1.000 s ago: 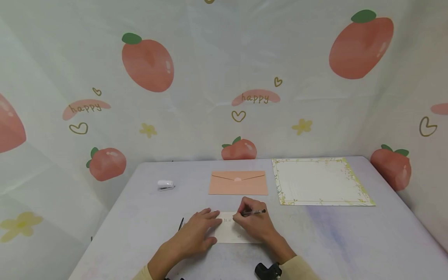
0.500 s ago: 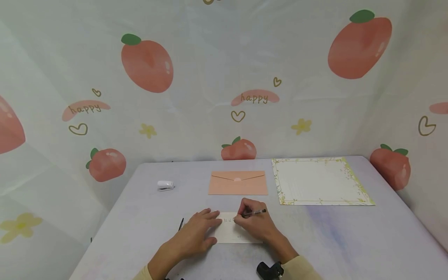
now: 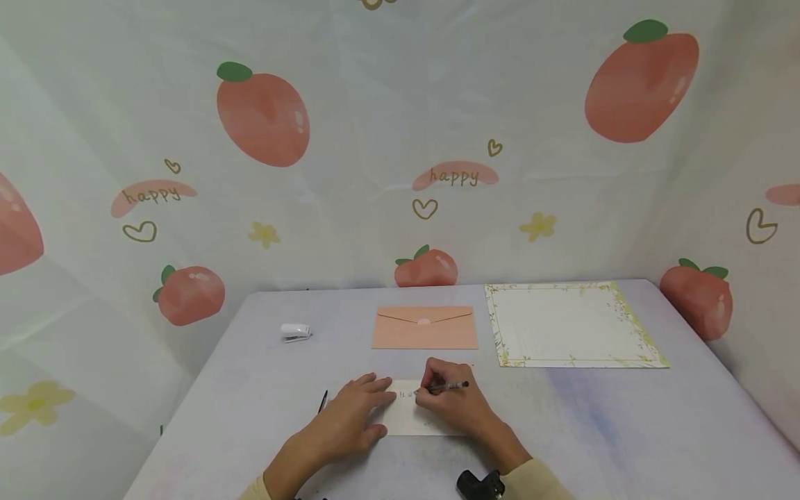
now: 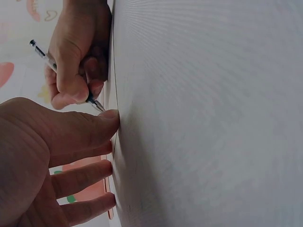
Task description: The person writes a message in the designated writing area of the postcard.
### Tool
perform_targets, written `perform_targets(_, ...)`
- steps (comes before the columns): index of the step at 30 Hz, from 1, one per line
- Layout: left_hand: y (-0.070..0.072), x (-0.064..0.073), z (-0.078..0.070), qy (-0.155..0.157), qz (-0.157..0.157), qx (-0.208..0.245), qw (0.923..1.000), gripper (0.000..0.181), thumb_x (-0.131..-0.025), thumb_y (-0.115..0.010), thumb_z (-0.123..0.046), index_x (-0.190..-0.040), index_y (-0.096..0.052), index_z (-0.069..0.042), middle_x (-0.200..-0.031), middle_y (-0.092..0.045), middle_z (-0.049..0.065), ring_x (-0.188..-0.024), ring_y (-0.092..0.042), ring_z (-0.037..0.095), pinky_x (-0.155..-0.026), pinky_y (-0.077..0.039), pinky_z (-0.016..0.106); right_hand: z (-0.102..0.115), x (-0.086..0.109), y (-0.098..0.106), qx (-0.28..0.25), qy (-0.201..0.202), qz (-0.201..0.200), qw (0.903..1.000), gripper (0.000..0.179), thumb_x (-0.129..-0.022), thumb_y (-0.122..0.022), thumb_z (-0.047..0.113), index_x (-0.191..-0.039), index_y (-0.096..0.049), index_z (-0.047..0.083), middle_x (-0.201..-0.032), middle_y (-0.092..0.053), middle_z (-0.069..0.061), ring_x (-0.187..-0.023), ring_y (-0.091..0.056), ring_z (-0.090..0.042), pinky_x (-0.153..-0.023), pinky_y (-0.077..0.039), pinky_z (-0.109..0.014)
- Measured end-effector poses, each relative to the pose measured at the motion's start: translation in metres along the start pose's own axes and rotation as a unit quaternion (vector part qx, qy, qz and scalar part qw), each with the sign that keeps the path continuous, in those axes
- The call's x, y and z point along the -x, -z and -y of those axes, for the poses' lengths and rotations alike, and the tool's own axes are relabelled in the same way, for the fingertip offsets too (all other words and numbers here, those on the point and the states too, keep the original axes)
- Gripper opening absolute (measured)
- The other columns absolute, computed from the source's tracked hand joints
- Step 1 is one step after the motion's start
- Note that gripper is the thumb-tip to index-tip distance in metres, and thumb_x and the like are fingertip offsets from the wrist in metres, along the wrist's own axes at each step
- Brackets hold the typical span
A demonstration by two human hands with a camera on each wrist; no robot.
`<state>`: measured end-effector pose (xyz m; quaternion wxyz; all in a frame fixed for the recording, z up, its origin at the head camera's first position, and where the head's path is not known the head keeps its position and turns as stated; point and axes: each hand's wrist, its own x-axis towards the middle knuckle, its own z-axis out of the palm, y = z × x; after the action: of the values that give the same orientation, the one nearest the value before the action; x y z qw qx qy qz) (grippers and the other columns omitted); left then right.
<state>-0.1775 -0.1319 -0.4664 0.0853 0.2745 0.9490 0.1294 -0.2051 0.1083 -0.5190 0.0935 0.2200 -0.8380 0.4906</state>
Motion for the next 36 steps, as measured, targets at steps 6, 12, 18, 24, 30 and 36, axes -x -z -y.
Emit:
perform_targets(6, 0.0, 0.0005, -0.0001, -0.003, -0.003, 0.0, 1.0, 0.051, -0.093, -0.087, -0.025, -0.141, -0.075, -0.014, -0.158, -0.064, 0.008, -0.151, -0.055, 0.04, -0.117, -0.048, 0.069, 0.0014, -0.0001, 0.0008, 0.006, 0.003, 0.006, 1.0, 0.027, -0.077, -0.077, -0.001, -0.079, -0.064, 0.023, -0.072, -0.06, 0.02, -0.065, -0.053, 0.001, -0.058, -0.044, -0.019)
perform_targets(12, 0.0006, 0.001, -0.0011, -0.003, -0.002, 0.002, 1.0, 0.05, -0.093, -0.086, -0.025, -0.141, -0.074, -0.015, -0.158, -0.064, 0.008, -0.151, -0.055, 0.04, -0.118, -0.048, 0.069, -0.0003, 0.0006, 0.0004, 0.005, 0.016, -0.001, 0.9999, 0.029, -0.077, -0.078, -0.001, -0.078, -0.064, 0.024, -0.071, -0.059, 0.021, -0.064, -0.052, 0.002, -0.056, -0.043, -0.019)
perform_targets(18, 0.0002, 0.0007, -0.0008, -0.003, -0.003, -0.001, 1.0, 0.05, -0.093, -0.087, -0.026, -0.141, -0.075, -0.014, -0.158, -0.064, 0.008, -0.15, -0.055, 0.041, -0.117, -0.048, 0.069, -0.0012, 0.0007, -0.0005, 0.0, 0.011, -0.013, 0.9999, 0.03, -0.079, -0.078, -0.002, -0.078, -0.063, 0.025, -0.07, -0.059, 0.02, -0.062, -0.051, 0.002, -0.056, -0.043, -0.019)
perform_targets(24, 0.0006, 0.001, -0.0002, -0.002, -0.001, 0.004, 1.0, 0.051, -0.093, -0.087, -0.025, -0.141, -0.074, -0.014, -0.158, -0.064, 0.009, -0.151, -0.055, 0.041, -0.117, -0.048, 0.069, -0.0011, 0.0002, -0.0008, 0.007, 0.016, -0.013, 0.9998, 0.029, -0.077, -0.078, -0.002, -0.077, -0.063, 0.024, -0.07, -0.059, 0.021, -0.064, -0.052, 0.002, -0.056, -0.044, -0.02)
perform_targets(30, 0.0005, 0.001, -0.0002, -0.001, -0.002, 0.006, 1.0, 0.051, -0.093, -0.087, -0.025, -0.141, -0.074, -0.014, -0.158, -0.063, 0.008, -0.151, -0.055, 0.041, -0.117, -0.048, 0.07, -0.0013, -0.0001, -0.0006, 0.003, 0.02, -0.011, 0.9997, 0.03, -0.076, -0.077, -0.002, -0.077, -0.063, 0.024, -0.07, -0.059, 0.021, -0.064, -0.053, 0.001, -0.057, -0.044, -0.02)
perform_targets(36, 0.0, 0.0008, -0.0003, -0.002, -0.004, 0.008, 1.0, 0.051, -0.093, -0.087, -0.024, -0.141, -0.074, -0.014, -0.158, -0.063, 0.008, -0.151, -0.055, 0.041, -0.117, -0.048, 0.07, -0.0021, 0.0003, 0.0004, 0.011, 0.016, -0.009, 0.9998, 0.029, -0.075, -0.077, -0.002, -0.077, -0.063, 0.023, -0.07, -0.057, 0.021, -0.064, -0.052, 0.001, -0.057, -0.043, -0.02)
